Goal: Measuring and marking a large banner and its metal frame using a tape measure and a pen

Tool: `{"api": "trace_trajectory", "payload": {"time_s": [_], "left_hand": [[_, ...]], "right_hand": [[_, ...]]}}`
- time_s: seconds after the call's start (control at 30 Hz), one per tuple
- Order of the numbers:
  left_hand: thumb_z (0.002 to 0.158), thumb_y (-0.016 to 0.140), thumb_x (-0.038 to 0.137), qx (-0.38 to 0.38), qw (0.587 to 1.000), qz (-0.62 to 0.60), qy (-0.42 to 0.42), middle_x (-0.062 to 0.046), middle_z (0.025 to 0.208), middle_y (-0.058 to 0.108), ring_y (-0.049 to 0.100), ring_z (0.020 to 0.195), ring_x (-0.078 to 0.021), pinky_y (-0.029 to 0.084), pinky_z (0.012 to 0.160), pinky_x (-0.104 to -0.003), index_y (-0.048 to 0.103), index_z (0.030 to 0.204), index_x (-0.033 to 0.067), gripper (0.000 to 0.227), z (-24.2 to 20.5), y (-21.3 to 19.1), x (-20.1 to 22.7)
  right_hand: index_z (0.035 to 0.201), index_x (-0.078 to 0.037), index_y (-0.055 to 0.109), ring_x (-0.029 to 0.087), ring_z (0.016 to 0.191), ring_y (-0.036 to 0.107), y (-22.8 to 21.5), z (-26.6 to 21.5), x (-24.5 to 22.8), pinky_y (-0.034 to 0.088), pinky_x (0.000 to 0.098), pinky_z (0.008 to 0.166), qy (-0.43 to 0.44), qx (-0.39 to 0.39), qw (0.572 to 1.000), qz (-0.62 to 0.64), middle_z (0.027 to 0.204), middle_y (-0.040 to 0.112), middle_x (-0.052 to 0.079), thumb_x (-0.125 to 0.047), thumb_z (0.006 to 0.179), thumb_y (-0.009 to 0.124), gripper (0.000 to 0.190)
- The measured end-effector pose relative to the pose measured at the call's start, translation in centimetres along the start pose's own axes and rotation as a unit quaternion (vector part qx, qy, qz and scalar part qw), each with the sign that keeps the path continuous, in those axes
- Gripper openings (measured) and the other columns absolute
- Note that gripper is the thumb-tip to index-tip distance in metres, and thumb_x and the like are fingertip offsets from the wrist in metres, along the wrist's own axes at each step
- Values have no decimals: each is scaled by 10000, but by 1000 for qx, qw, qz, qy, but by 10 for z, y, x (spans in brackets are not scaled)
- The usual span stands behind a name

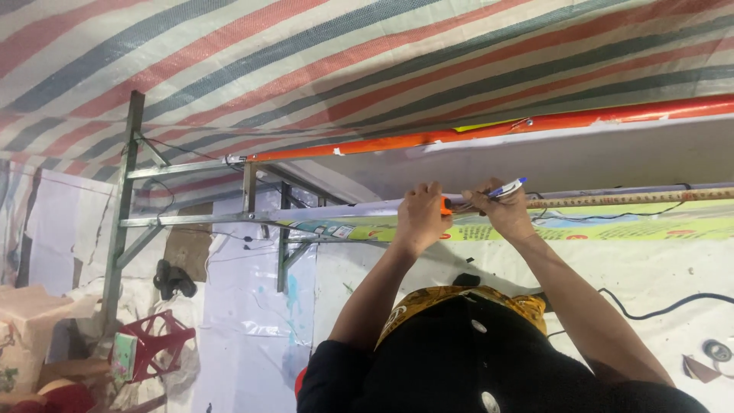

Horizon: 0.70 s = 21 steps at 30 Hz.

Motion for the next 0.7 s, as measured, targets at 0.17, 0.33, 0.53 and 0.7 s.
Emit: {"api": "trace_trajectory", "payload": {"time_s": [0.17, 0.33, 0.53, 0.7], "left_hand": [[737, 789, 294, -9, 1000, -2, 24, -190, 967, 682, 723, 900, -477, 616, 732, -540, 593, 1054, 64, 438, -4, -6, 5], [754, 798, 279, -14, 1000, 16, 23, -200, 989, 674, 717, 912, -466, 608, 754, -548, 626, 1056, 79, 401, 5, 12, -9], [769, 811, 356, -55, 997, 48, -9, -157, 1012, 648, 705, 949, -437, 606, 793, -517, 587, 1057, 125, 432, -1, 5, -11], [733, 766, 427, -11, 1000, 13, 3, -161, 926, 648, 632, 876, -451, 490, 718, -575, 558, 971, 150, 419, -6, 2, -16]], "right_hand": [[769, -34, 653, 134, 578, 629, -26, 14, 16, 523, 279, 533, -17, 28, 997, 74, 608, 610, 106, -106, 960, 810, 258], [732, -82, 673, 139, 602, 561, -96, 28, -82, 446, 259, 596, -53, 163, 985, 36, 653, 624, 82, -91, 1006, 700, 275], [931, -41, 709, 201, 585, 641, -321, 33, -90, 532, 306, 585, -119, 346, 930, 9, 692, 629, 121, -199, 1089, 641, 234], [889, -137, 714, 83, 712, 604, -605, -20, -27, 423, 279, 542, -122, 525, 838, -82, 843, 717, 12, 62, 941, 655, 213]]}}
Point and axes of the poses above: each hand's wrist, its own z-axis towards the middle knuckle, its own y-axis out of the palm, x = y × z, the point moved 9 cm from there along z, towards the middle knuckle
